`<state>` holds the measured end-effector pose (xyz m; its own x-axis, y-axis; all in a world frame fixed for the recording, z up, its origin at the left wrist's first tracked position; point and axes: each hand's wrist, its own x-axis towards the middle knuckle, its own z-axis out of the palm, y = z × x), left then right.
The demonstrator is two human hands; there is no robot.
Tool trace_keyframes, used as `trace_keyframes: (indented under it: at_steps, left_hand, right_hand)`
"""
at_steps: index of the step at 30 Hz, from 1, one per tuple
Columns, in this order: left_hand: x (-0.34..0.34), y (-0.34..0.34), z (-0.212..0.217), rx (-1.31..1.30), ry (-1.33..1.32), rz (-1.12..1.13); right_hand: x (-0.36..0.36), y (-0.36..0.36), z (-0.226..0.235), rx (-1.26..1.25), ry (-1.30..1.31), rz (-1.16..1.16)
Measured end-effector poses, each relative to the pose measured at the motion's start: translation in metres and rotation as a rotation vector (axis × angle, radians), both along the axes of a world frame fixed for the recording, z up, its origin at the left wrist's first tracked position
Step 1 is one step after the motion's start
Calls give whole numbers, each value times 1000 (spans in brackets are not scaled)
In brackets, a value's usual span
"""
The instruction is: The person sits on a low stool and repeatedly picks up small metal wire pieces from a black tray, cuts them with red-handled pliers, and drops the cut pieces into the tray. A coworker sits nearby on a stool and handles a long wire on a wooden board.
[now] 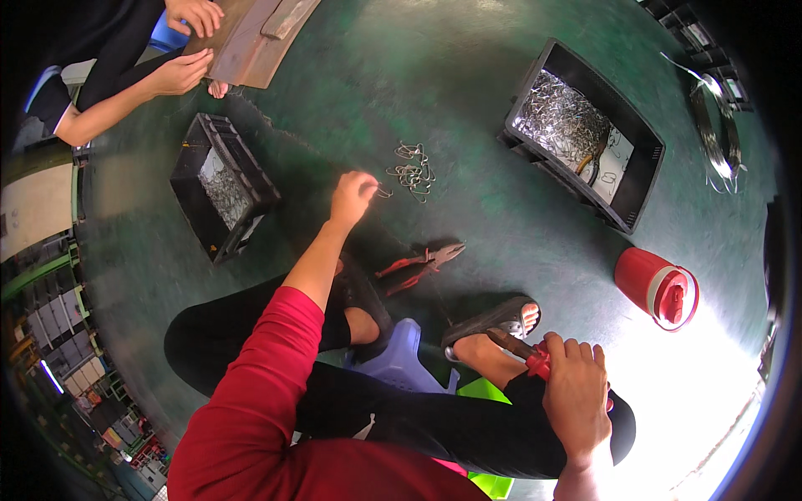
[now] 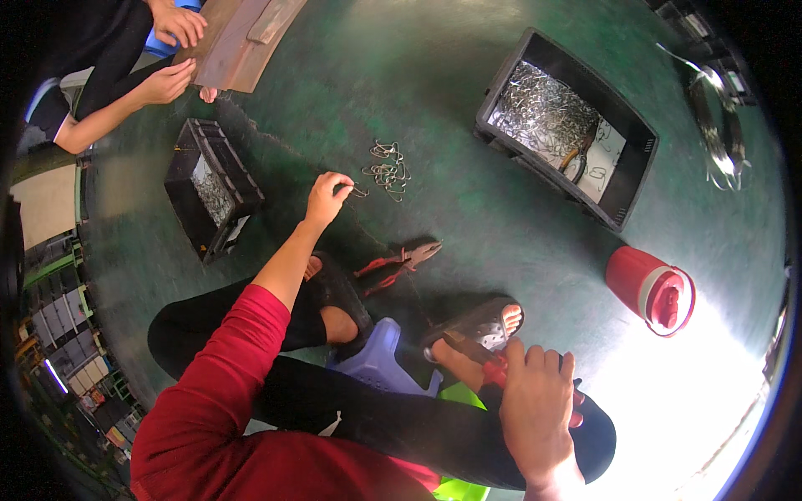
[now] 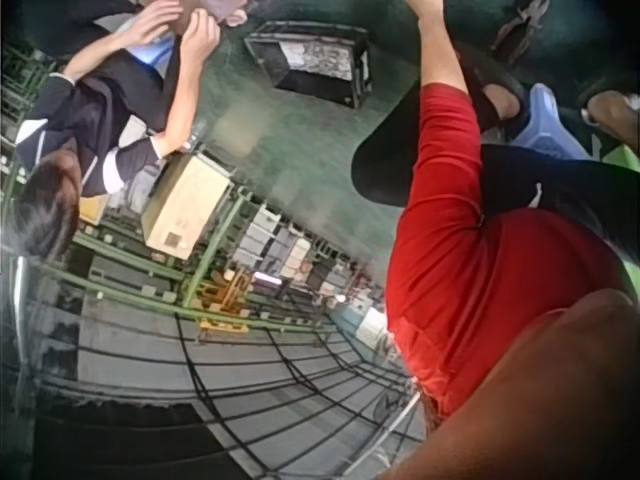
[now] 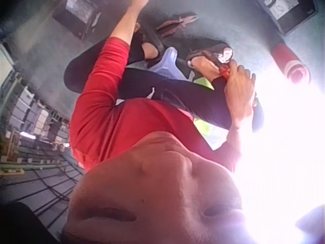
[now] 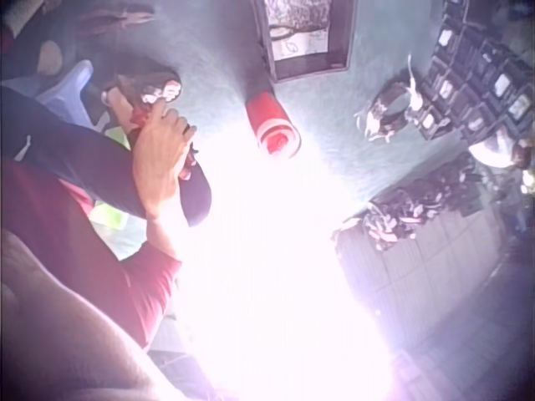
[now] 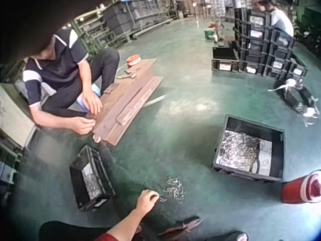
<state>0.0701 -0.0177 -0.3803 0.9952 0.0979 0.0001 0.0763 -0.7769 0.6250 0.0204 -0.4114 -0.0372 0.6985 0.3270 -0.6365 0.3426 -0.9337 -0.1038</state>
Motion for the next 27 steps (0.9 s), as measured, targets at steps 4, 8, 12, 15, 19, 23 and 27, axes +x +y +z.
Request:
trace_keyframes:
  at_steps: [4,8,12,15,19,23,27]
  left_hand:
    - [-6,-8,6,63,-7,-63]
    - [-1,-8,4,144,-4,-139]
    - [7,-9,6,235,-4,-254]
    - [14,-18,16,230,3,-229]
    - [33,-39,54,-344,316,-45]
    - [48,-72,120,-950,468,28]
    - [47,-103,207,-1189,342,-89]
  right_hand:
    - [-3,2,-2,20,6,5]
    - [-5,2,-8,25,14,7]
    - [-5,3,-13,-16,25,28]
    - [-3,2,-13,-10,-8,35]
    - [1,-1,-4,114,-54,-87]
    - [7,-4,10,301,-113,-335]
    - [13,-7,27,512,-158,-487]
